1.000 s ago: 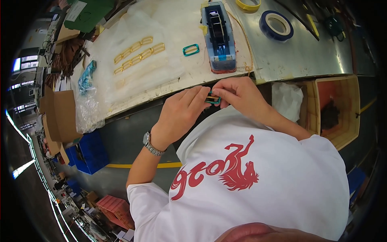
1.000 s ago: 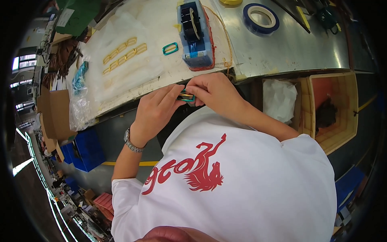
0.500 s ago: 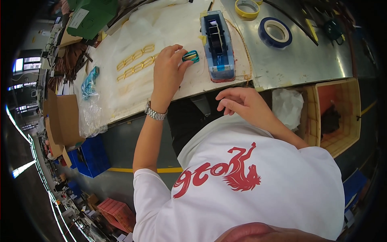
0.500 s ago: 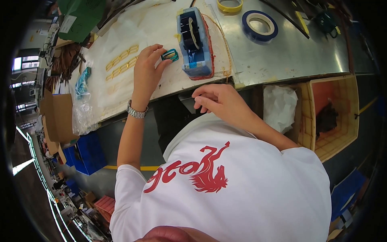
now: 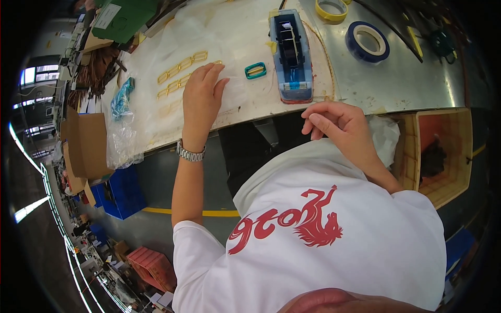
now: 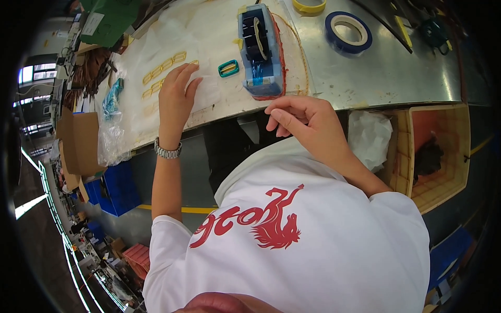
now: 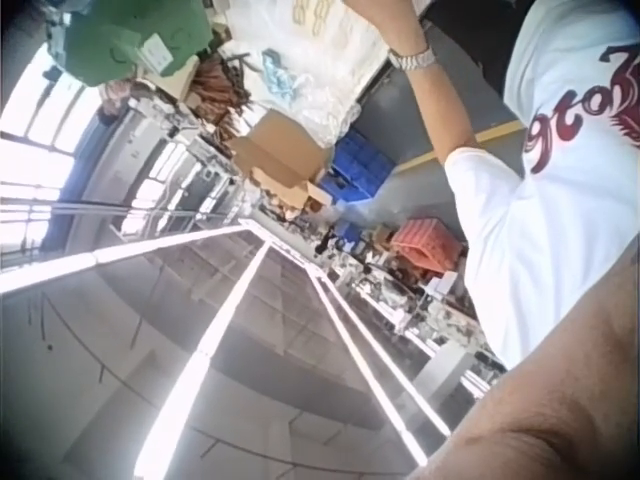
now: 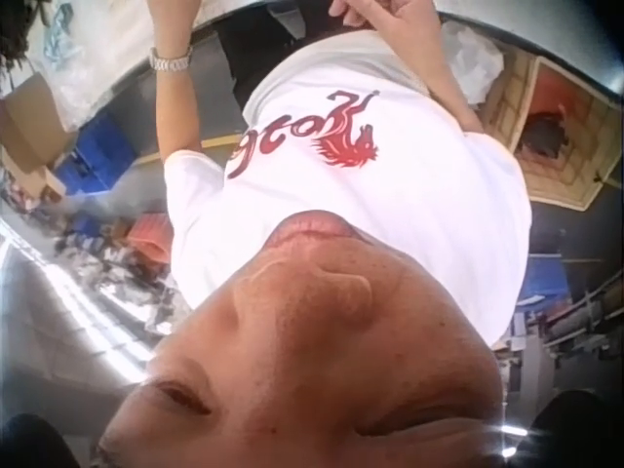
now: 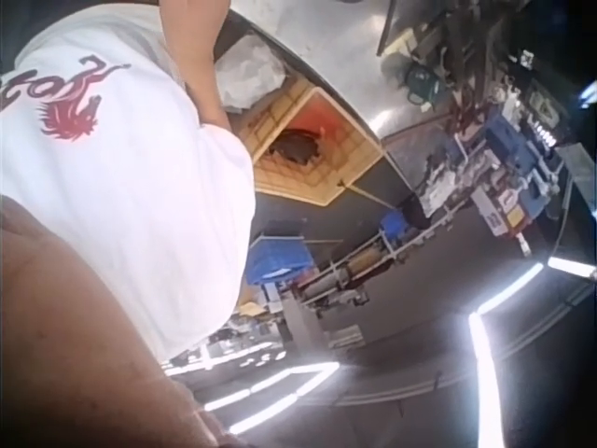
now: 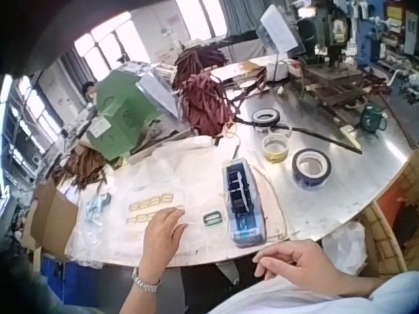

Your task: Wrapping gold-colored metal buckles with blue protective tape at a workbench.

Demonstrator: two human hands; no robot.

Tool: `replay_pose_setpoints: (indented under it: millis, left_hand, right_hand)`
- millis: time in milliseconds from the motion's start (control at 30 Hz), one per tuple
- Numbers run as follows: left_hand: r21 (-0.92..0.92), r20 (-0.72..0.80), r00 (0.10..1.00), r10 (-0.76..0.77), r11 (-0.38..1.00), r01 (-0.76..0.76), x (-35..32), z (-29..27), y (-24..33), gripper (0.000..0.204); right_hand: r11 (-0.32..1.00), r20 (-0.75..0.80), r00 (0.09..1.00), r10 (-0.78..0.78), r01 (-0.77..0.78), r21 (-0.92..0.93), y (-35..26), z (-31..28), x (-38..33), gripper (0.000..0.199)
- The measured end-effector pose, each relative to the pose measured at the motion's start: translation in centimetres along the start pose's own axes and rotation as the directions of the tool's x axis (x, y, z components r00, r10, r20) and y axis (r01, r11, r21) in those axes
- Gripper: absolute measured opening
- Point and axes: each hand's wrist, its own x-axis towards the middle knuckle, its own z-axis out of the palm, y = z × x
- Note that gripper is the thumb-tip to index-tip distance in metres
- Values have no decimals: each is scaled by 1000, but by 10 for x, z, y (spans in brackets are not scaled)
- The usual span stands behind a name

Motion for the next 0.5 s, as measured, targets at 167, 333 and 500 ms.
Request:
replay_pose_setpoints:
  millis: [167, 333, 500]
  left_hand:
    - [87, 146, 982, -120, 990, 108, -29, -28, -6, 20]
    - [104, 155, 979, -135, 987, 120, -65, -47, 20, 17]
    - [31, 401, 881, -250, 965, 259, -71, -65, 40, 16]
  right_hand:
    - [967, -230, 940, -251, 235, -94, -9, -15, 15, 20]
    - [897, -228, 906, -356, 263, -355, -9, -20, 39, 25]
    - [940, -159, 951, -265, 218, -264, 4, -20, 57, 31]
